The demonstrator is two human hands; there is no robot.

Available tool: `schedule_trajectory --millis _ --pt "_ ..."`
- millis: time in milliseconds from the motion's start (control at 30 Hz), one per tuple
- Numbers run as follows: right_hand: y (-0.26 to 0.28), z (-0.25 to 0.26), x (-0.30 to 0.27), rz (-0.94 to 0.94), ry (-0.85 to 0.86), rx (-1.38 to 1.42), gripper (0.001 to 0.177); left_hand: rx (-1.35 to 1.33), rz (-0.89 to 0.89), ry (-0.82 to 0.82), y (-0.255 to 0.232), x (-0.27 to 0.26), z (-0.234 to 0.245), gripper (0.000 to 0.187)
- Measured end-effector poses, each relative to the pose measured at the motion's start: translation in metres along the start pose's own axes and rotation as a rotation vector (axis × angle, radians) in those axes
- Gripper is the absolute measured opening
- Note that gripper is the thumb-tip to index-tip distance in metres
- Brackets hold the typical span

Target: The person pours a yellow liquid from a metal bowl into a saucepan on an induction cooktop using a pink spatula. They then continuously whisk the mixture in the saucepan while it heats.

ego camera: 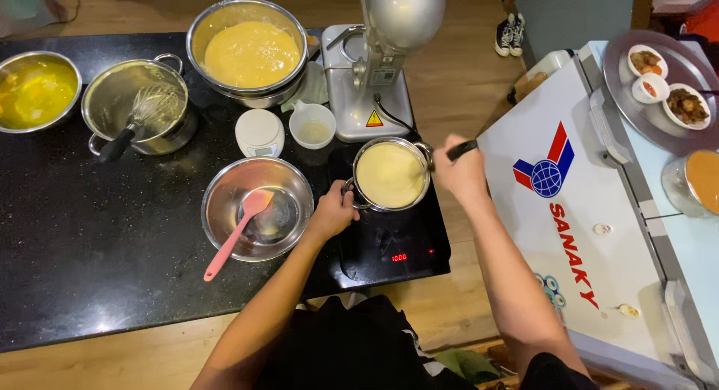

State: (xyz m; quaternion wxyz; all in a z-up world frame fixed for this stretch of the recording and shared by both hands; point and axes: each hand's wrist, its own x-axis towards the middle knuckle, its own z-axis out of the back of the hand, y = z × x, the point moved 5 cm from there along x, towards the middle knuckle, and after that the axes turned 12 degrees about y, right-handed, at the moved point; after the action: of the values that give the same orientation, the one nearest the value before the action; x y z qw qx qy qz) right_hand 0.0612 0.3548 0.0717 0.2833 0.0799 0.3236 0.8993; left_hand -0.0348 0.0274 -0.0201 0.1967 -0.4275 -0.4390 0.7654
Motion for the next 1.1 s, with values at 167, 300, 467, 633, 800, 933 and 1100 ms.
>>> schedule_trajectory --millis 167,300,467,633,800,933,1100 --pt "0.057 0.006 -0.031 0.001 0.123 0.112 0.036 -0.003 -0.013 0.012 0.0 0.001 0.001 0.035" --pt "0.035 0.008 -0.01 0.067 -0.01 0.128 0.037 -0.016 -0.028 0.01 -0.01 -0.01 0.002 0.036" --pt "0.035 0.002 -0.017 -0.006 0.145 0.245 0.04 -0.03 -0.042 0.013 -0.008 -0.008 0.002 0.035" --pt "0.057 -0.002 -0.032 0.05 0.275 0.375 0.035 -0.025 -0.044 0.017 -0.01 -0.007 0.003 0.036" --pt "0.014 -0.022 0.001 0.057 0.156 0.224 0.028 -0.009 -0.042 0.009 -0.016 -0.014 0.003 0.037" --pt "0.047 -0.001 -0.026 -0.103 0.259 0.184 0.022 -0.004 -0.037 0.001 -0.007 -0.009 0.001 0.036" --pt "0.067 -0.003 -0.041 -0.039 0.313 0.312 0.032 -0.035 -0.031 0.012 -0.008 -0.01 0.002 0.035"
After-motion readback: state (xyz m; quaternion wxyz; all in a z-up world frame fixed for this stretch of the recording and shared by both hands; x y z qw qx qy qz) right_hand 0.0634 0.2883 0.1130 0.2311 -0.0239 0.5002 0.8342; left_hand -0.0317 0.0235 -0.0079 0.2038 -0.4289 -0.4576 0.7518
